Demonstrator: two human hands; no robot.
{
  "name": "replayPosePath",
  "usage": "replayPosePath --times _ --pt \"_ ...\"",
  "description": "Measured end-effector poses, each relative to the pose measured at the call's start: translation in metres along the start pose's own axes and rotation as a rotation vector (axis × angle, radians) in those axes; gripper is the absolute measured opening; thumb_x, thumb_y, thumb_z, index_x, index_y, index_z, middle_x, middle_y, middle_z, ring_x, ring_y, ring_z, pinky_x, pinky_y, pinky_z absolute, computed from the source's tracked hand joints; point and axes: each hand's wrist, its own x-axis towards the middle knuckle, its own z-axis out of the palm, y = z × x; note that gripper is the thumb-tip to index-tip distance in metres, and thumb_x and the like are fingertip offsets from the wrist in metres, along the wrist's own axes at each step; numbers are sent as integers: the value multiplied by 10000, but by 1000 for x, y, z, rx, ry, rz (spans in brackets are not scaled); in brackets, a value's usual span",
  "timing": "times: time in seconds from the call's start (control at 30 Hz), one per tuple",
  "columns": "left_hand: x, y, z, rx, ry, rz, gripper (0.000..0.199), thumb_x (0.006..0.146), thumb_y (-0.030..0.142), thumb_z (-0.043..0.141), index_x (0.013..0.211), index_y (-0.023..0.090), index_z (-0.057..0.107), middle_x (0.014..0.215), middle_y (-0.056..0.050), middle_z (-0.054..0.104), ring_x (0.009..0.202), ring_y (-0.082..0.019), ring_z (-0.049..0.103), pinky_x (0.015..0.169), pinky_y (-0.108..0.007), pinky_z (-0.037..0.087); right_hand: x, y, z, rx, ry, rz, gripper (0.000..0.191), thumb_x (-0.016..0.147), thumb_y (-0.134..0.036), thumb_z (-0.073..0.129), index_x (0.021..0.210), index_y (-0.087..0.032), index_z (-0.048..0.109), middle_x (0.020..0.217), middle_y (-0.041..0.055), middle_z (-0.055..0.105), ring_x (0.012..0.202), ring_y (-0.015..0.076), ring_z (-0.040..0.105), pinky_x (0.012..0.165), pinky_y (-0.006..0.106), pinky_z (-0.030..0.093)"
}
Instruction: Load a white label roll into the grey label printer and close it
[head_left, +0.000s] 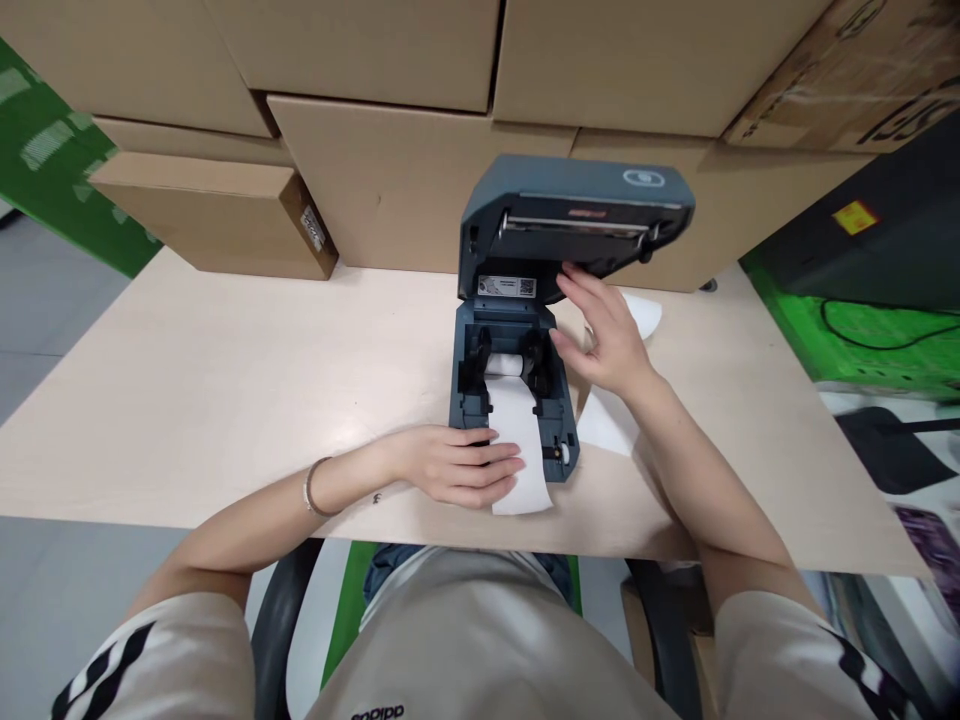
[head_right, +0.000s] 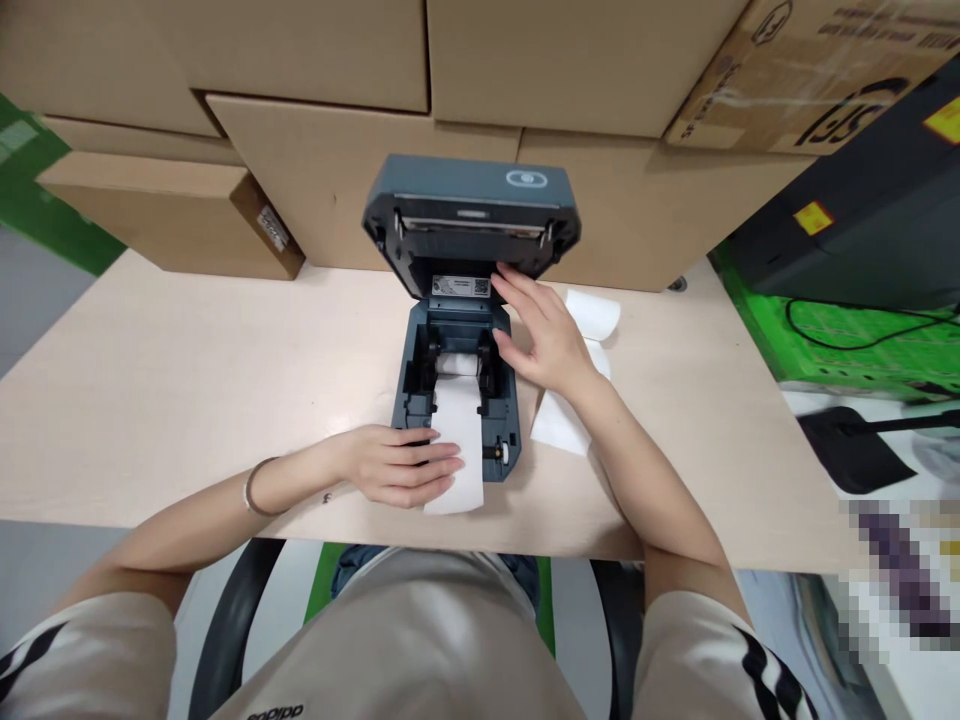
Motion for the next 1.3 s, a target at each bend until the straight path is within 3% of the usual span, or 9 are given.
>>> replayPosePath --times 0.17,0.33,0.5,0.63,0.77,0.87,1.0,1.17,1.3 --pt "0 0 1 -15 19 -1 137 1026 327 687 1077 231 770 1233 -30 832 1193 -179 788 1017 -307 678 17 16 1 87 3 45 575 1045 -405 615 1602 -320 502 1569 109 624 1430 337 625 1140 597 568" --pt "-1 0 2 3 4 -3 133 1036 349 683 1080 253 764 1254 -15 829 1215 -163 781 1032 -299 671 27 36 10 172 -8 167 470 1033 -442 592 1485 -313 610 1559 94 617 1408 314 621 971 502 660" --pt "1 -1 1 -51 18 -20 133 1005 284 711 1090 202 774 1243 -50 830 1210 -190 782 1022 -309 666 32 19 13 39 39 186 303 1000 -307 562 1264 -248 697 1332 100 735 1241 293 696 987 511 602" --pt "-5 -1 0 -109 68 -86 266 1032 444 663 1089 206 768 1192 -72 836 1216 -203 761 1073 -331 617 41 -21 9 -127 -407 156 301 1054 -238 474 1142 -178 756 1152 104 798 1095 268 725 982 459 530" --pt "-19 0 1 31 118 -426 623 1126 567 245 1243 209 742 1178 -100 813 1200 -248 696 993 -395 529 47 -46 17 -142 -713 81 223 965 -277 674 1068 -145 821 1063 84 827 1037 265 738 1057 431 514" --pt "-27 -2 4 197 58 -623 718 1125 545 136 1336 215 739 1083 -114 762 978 -251 634 837 -397 453 47 -53 27 -200 -795 61 234 881 -265 745 1016 -102 845 974 118 824 1047 301 727 1237 500 412" --pt "-27 -7 2 177 -106 -712 859 1087 649 66 1344 218 763 872 -89 608 795 -249 494 749 -398 347 49 -60 33 -298 -830 56 216 863 -184 677 945 -114 864 827 116 796 1023 323 707 1358 602 212" --pt "-22 -12 -5 148 -243 -701 932 1059 707 59 1332 143 749 792 -65 545 717 -240 417 706 -393 312 51 -67 33 -341 -833 54 224 840 -155 657 935 -139 860 778 86 771 961 295 695 1373 570 225" --pt "-24 -13 -2 39 -215 -730 861 1082 637 97 1278 94 737 794 -59 524 676 -224 414 652 -368 377 51 -69 29 -351 -799 69 259 833 -207 690 1030 -102 824 900 110 785 988 305 683 1376 582 231"
